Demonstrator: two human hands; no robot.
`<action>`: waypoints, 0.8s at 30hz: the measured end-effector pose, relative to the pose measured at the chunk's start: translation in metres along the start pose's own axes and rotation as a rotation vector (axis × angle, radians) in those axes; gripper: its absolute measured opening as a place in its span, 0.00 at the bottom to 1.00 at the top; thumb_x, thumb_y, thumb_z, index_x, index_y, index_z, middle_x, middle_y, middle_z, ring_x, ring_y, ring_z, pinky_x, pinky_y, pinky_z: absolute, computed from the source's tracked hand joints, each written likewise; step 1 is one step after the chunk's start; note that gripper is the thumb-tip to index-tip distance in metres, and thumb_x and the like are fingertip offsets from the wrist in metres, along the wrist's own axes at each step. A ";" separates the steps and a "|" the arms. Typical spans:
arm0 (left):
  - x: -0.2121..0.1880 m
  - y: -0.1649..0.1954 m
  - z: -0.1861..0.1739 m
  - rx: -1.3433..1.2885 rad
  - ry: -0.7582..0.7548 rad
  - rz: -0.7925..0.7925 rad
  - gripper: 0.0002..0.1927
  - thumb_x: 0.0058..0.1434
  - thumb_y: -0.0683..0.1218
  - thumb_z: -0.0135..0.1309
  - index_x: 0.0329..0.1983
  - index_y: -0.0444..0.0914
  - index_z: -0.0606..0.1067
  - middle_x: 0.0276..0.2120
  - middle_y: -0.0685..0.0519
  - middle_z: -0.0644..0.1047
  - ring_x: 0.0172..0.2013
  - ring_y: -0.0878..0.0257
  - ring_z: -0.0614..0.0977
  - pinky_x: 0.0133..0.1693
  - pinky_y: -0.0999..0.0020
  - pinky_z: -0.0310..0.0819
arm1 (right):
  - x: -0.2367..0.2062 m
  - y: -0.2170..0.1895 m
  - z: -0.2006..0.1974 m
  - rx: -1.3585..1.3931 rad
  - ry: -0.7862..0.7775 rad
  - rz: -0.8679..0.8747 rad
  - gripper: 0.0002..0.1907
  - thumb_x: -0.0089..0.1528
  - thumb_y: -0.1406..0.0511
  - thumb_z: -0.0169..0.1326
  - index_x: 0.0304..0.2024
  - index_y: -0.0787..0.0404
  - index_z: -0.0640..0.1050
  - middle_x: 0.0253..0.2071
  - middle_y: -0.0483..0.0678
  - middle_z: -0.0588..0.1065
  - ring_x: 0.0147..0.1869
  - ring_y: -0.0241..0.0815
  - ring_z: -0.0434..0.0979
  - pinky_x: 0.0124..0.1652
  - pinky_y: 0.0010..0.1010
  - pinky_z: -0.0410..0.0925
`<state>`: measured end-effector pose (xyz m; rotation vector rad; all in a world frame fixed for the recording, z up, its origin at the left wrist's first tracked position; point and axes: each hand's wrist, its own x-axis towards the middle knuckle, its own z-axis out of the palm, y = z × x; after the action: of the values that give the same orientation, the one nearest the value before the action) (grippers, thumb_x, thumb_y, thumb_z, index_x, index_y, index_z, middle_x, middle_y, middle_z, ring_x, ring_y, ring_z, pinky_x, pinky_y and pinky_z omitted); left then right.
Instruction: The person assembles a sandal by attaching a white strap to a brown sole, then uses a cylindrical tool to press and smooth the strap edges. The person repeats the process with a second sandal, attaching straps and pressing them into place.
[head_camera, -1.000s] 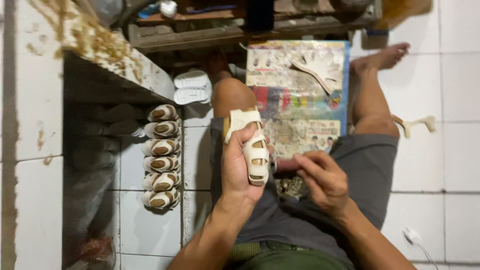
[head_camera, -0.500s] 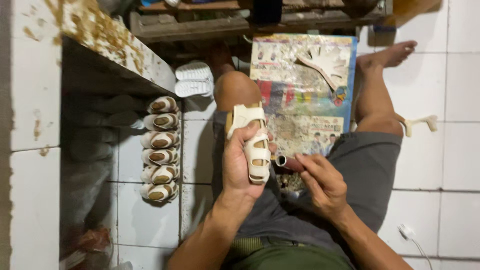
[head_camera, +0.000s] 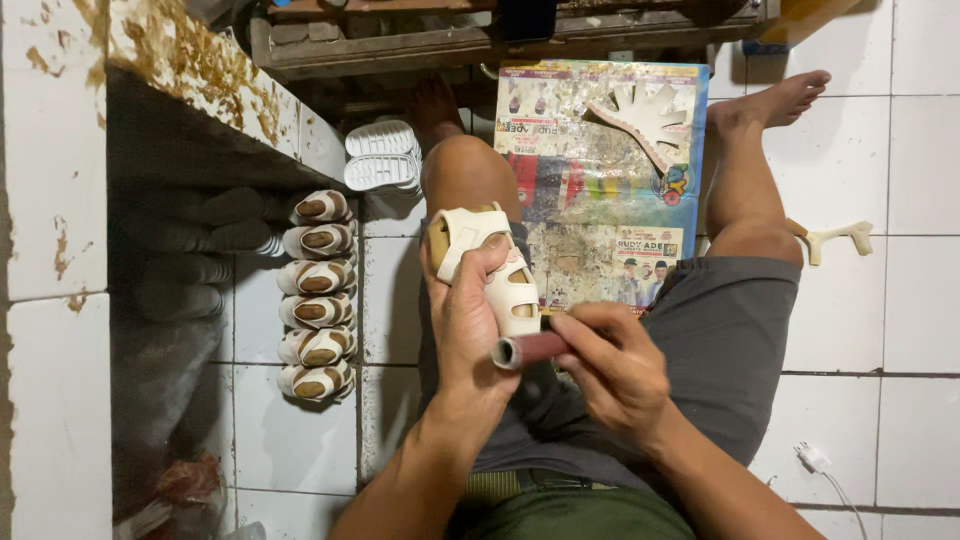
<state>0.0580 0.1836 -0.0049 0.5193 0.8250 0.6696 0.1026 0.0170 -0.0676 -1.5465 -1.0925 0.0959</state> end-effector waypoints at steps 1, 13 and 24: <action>0.001 -0.001 -0.001 0.000 0.032 -0.027 0.24 0.56 0.38 0.54 0.56 0.45 0.69 0.40 0.54 0.76 0.35 0.65 0.80 0.33 0.69 0.80 | 0.003 0.002 0.000 -0.056 -0.022 -0.045 0.19 0.66 0.72 0.58 0.59 0.66 0.75 0.48 0.55 0.75 0.48 0.44 0.77 0.45 0.30 0.72; 0.001 -0.009 -0.015 -0.214 -0.206 -0.362 0.19 0.65 0.49 0.51 0.53 0.31 0.72 0.31 0.49 0.75 0.27 0.61 0.79 0.32 0.68 0.77 | 0.001 0.011 0.005 0.043 -0.004 -0.010 0.17 0.66 0.73 0.56 0.59 0.67 0.75 0.49 0.56 0.75 0.48 0.45 0.78 0.46 0.30 0.72; 0.017 0.027 -0.014 -0.291 -0.376 -0.176 0.26 0.68 0.51 0.49 0.65 0.36 0.63 0.48 0.42 0.77 0.45 0.49 0.84 0.46 0.54 0.83 | -0.005 0.042 -0.017 0.220 0.213 0.414 0.19 0.72 0.69 0.50 0.64 0.68 0.73 0.45 0.48 0.76 0.44 0.35 0.76 0.45 0.26 0.71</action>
<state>0.0465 0.2161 -0.0038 0.2907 0.4041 0.4973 0.1337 0.0064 -0.0984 -1.5220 -0.5644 0.3151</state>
